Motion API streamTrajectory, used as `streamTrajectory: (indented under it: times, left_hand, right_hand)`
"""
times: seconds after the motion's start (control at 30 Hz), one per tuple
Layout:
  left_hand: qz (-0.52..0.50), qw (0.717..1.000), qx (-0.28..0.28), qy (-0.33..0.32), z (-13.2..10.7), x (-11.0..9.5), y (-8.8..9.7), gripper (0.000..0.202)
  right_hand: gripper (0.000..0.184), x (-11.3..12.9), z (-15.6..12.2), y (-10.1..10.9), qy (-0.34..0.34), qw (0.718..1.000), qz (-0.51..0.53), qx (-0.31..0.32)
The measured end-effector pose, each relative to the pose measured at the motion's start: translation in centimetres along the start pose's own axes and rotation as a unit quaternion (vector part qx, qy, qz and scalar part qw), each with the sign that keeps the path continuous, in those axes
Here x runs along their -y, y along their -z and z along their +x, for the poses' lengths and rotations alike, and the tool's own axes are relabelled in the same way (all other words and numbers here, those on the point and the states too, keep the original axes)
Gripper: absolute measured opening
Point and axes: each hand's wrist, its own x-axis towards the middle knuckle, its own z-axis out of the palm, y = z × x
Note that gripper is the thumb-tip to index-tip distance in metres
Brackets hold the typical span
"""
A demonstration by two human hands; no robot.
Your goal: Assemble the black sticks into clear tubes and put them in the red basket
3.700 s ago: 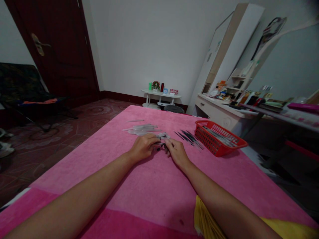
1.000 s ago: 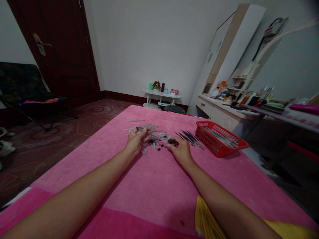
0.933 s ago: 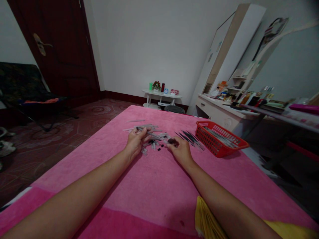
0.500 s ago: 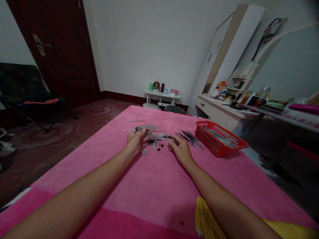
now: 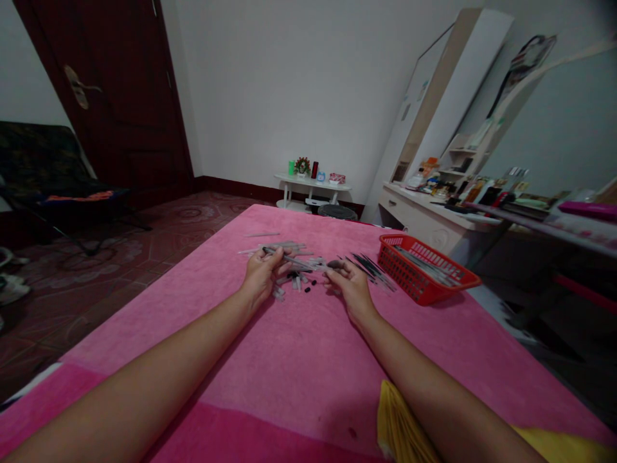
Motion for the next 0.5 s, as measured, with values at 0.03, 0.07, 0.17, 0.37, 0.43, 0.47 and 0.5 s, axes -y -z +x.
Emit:
streamTrajectory:
  times: [0.03, 0.07, 0.17, 0.37, 0.43, 0.47, 0.5]
  left_hand:
    - [0.000, 1.000, 0.002, 0.001, -0.01, -0.01, -0.01, 0.016]
    - [0.001, 1.000, 0.003, 0.002, 0.00, -0.01, 0.00, 0.016]
    - [0.003, 1.000, 0.005, 0.004, 0.10, 0.02, 0.10, 0.019]
    - [0.012, 1.000, 0.008, 0.003, 0.24, 0.37, 0.21, 0.025]
    - [0.016, 1.000, 0.014, 0.004, 0.23, 0.55, 0.16, 0.027]
    - [0.017, 1.000, 0.018, 0.004, 0.21, 0.62, 0.12, 0.027]
    - [0.018, 1.000, 0.020, 0.004, 0.18, 0.68, 0.07, 0.026]
  right_hand:
    - [0.033, -0.04, -0.01, -0.02, -0.005, 1.000, 0.002, 0.006]
    - [0.034, -0.08, -0.01, -0.04, -0.007, 1.000, 0.003, 0.011]
    - [0.033, -0.19, 0.01, -0.08, -0.004, 1.000, -0.001, 0.023]
    - [0.033, -0.32, 0.05, -0.34, 0.016, 0.998, -0.042, 0.032]
    - [0.031, -0.43, 0.09, -0.37, 0.036, 0.997, -0.068, 0.028]
    - [0.029, -0.49, 0.12, -0.35, 0.052, 0.995, -0.084, 0.024]
    - [0.026, -0.54, 0.13, -0.31, 0.074, 0.992, -0.105, 0.020]
